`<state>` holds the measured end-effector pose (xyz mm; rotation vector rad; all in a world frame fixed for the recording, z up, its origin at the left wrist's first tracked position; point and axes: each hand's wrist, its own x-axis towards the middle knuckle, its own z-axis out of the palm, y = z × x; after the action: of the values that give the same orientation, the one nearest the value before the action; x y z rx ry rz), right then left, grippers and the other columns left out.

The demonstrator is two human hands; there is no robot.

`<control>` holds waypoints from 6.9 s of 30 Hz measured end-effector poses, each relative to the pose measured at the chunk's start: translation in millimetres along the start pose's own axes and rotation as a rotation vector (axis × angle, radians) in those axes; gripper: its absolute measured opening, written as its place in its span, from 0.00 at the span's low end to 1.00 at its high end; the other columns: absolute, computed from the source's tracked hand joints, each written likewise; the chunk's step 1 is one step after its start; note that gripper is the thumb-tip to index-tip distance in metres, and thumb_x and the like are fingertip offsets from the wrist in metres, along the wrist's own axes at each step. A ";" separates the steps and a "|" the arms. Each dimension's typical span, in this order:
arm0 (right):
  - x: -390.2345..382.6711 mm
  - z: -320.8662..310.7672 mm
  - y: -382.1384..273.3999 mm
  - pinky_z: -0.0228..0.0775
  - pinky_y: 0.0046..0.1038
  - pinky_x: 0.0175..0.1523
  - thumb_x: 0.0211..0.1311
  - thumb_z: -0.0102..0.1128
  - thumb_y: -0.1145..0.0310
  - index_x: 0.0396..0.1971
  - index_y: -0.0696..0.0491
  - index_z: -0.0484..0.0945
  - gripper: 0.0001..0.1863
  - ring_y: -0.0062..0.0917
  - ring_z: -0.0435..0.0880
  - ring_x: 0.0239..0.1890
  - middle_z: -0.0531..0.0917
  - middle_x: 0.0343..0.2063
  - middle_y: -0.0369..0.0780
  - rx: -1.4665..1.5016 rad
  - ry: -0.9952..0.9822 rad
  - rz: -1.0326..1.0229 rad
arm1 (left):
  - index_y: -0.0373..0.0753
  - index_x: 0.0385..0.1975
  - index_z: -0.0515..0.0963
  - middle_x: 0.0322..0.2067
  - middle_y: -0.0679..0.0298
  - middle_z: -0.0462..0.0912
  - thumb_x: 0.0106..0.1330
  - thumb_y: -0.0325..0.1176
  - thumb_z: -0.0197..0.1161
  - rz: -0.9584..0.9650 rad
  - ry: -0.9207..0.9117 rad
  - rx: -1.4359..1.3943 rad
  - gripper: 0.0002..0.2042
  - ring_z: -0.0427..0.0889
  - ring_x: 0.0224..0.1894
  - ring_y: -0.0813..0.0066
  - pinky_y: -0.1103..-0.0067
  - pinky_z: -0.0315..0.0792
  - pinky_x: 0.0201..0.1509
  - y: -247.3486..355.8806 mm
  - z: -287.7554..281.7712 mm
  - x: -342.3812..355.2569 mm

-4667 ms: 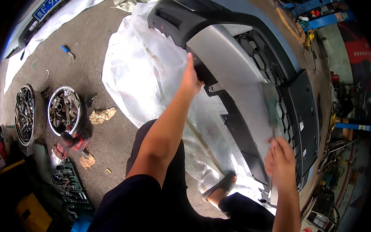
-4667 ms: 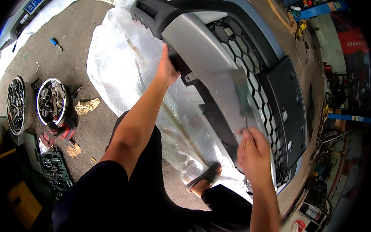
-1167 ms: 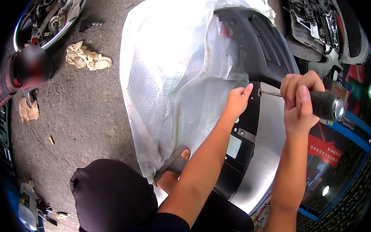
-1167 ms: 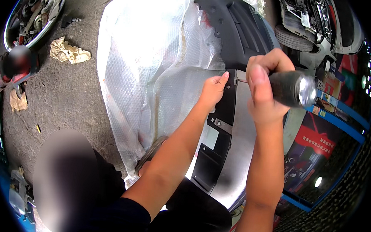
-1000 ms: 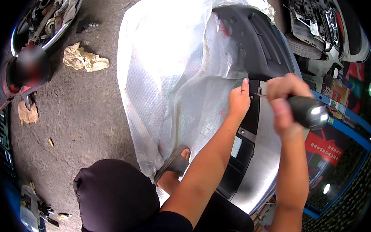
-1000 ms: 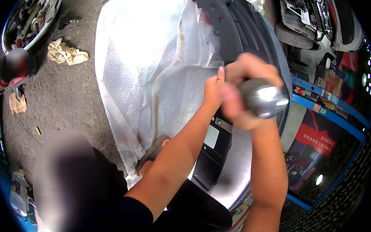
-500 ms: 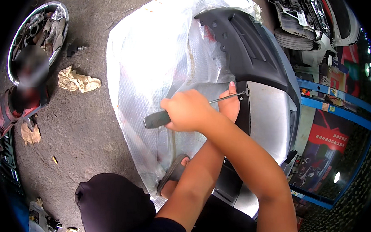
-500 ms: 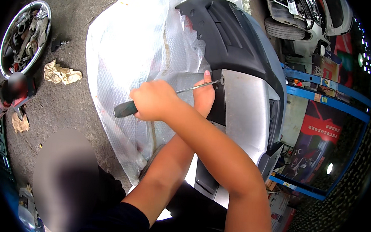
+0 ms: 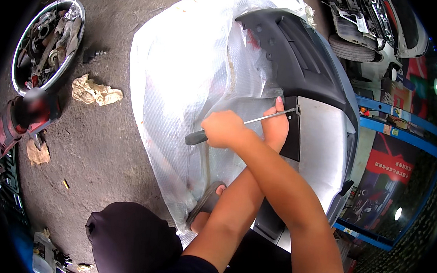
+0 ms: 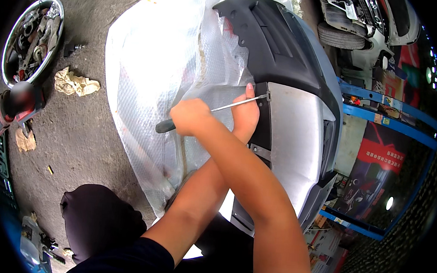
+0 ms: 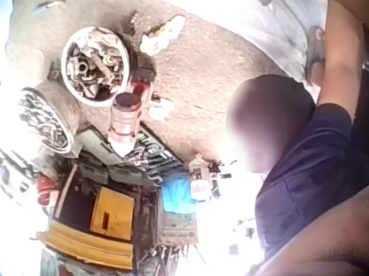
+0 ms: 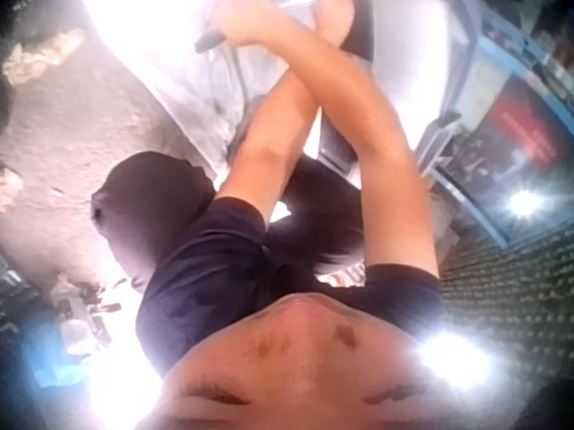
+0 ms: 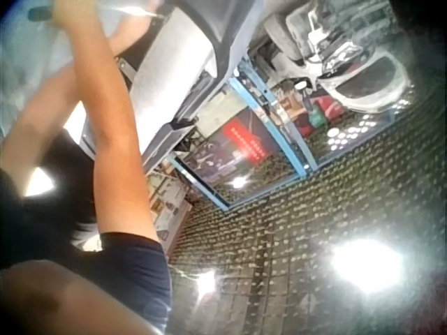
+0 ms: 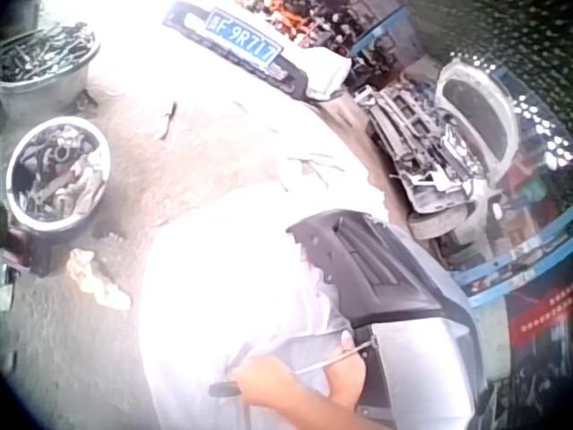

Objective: The person removes a car bumper from a vehicle and places it on a protective sheet on the floor. They then use a screwdriver to attach a lower trim piece to the bumper, aligning it and securing it with screws.

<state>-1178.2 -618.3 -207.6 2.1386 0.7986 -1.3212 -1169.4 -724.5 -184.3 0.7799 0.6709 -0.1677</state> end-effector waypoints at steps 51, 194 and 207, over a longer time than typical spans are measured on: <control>-19.5 -67.6 3.3 0.74 0.41 0.36 0.48 0.63 0.66 0.27 0.52 0.80 0.07 0.41 0.83 0.31 0.82 0.22 0.44 0.298 0.357 -0.034 | 0.27 0.19 0.74 0.13 0.52 0.70 0.75 0.53 0.43 -0.117 0.037 0.252 0.32 0.66 0.18 0.62 0.65 0.64 0.29 1.3 0.8 -0.5; -322.6 185.1 -61.7 0.74 0.26 0.42 0.55 0.61 0.80 0.55 0.63 0.69 0.25 0.26 0.84 0.39 0.83 0.42 0.46 2.270 1.471 -0.085 | 0.22 0.52 0.67 0.44 0.55 0.79 0.66 0.48 0.64 -0.050 -0.603 0.270 0.31 0.80 0.44 0.71 0.78 0.75 0.47 42.6 -30.8 9.6; -297.9 179.1 -34.4 0.75 0.34 0.49 0.54 0.61 0.78 0.51 0.62 0.77 0.21 0.46 0.84 0.43 0.83 0.41 0.53 1.187 1.583 0.630 | 0.25 0.51 0.69 0.46 0.57 0.78 0.62 0.42 0.69 -0.037 -0.600 0.135 0.28 0.77 0.47 0.71 0.76 0.68 0.56 11.4 -37.8 12.5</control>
<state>-1419.1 -780.3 -13.3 3.6898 -0.5291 0.7647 -1174.1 -688.9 -204.7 0.7941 0.1052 -0.4635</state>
